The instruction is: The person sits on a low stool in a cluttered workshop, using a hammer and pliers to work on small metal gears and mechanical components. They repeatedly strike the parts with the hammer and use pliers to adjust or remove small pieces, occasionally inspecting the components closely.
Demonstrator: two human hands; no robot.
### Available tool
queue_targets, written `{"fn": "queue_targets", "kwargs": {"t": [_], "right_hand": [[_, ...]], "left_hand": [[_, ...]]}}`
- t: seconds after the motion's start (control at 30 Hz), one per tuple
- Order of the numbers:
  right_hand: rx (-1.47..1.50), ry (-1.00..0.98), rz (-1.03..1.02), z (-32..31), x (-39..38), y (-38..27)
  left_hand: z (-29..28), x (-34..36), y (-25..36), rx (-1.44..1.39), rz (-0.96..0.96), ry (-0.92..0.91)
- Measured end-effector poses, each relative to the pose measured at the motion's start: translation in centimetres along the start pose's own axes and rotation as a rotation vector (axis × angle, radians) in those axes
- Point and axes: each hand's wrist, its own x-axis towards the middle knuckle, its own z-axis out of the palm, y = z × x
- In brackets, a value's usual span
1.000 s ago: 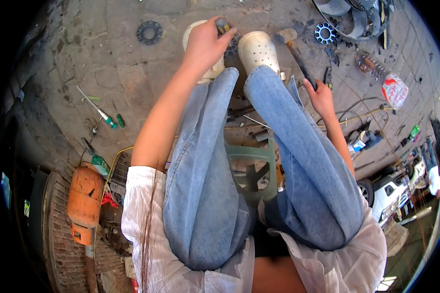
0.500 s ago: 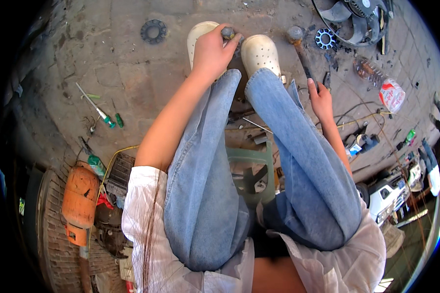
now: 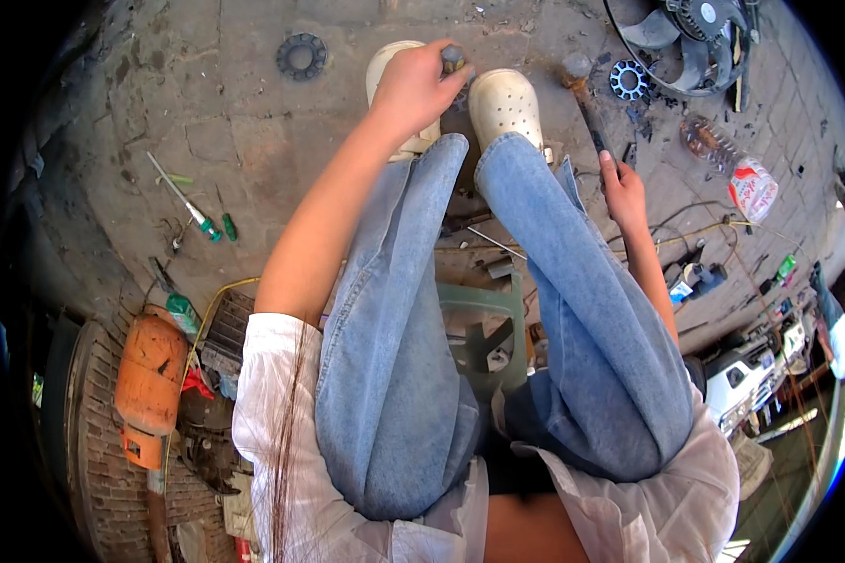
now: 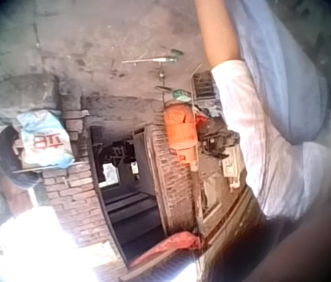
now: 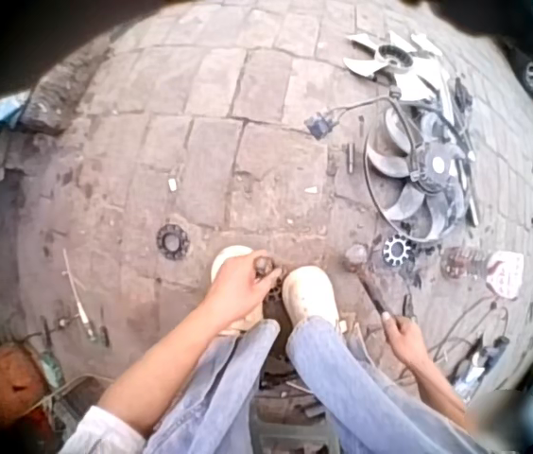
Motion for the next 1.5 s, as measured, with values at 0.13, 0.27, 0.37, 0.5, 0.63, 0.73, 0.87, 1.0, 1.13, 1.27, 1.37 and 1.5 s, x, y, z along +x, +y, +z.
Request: {"fn": "queue_targets", "kwargs": {"t": [0.13, 0.27, 0.37, 0.5, 0.63, 0.73, 0.87, 1.0, 1.13, 1.27, 1.37, 1.5], "right_hand": [[-0.037, 0.027, -0.039, -0.2, 0.2, 0.2], [-0.069, 0.043, -0.054, -0.5, 0.3, -0.2], [0.05, -0.008, -0.085, -1.0, -1.3, -1.7], [0.306, -0.152, -0.239, -3.7, -5.8, -7.4], [0.397, -0.225, -0.666, -6.1, -9.1, -13.5], [0.492, -0.24, -0.784, -6.1, -10.4, -14.8], [-0.04, -0.127, -0.396, -3.7, -9.5, -14.4], [0.244, -0.136, -0.378, -4.9, -9.6, -15.5], [0.313, -0.07, -0.817, -6.7, -11.9, -16.1], [-0.049, -0.04, -0.568, -2.8, -9.7, -12.4], [0.01, -0.014, -0.409, -2.3, -8.1, -11.2], [0.265, -0.059, -0.751, -4.5, -10.6, -13.4]], "left_hand": [[-0.2, 0.3, 0.4, 0.046, 0.014, -0.007], [0.3, 0.4, 0.1, 0.005, -0.022, -0.015], [0.9, 0.4, -0.2, -0.003, -0.045, -0.004], [1.2, 0.1, -0.2, 0.045, 0.019, 0.049], [1.0, -0.3, 0.8, 0.044, 0.018, 0.062], [1.0, -0.4, 1.1, 0.036, -0.025, 0.036], [1.1, -0.7, 0.7, -0.011, -0.021, 0.035], [1.8, -1.1, 0.5, -0.02, 0.021, 0.048], [1.5, -1.5, 0.6, -0.007, 0.002, 0.025], [1.5, -1.4, 0.3, -0.062, 0.047, 0.049], [1.5, -1.4, 0.5, 0.032, 0.104, 0.046], [1.7, -1.7, 0.0, 0.024, 0.102, 0.039]]}}
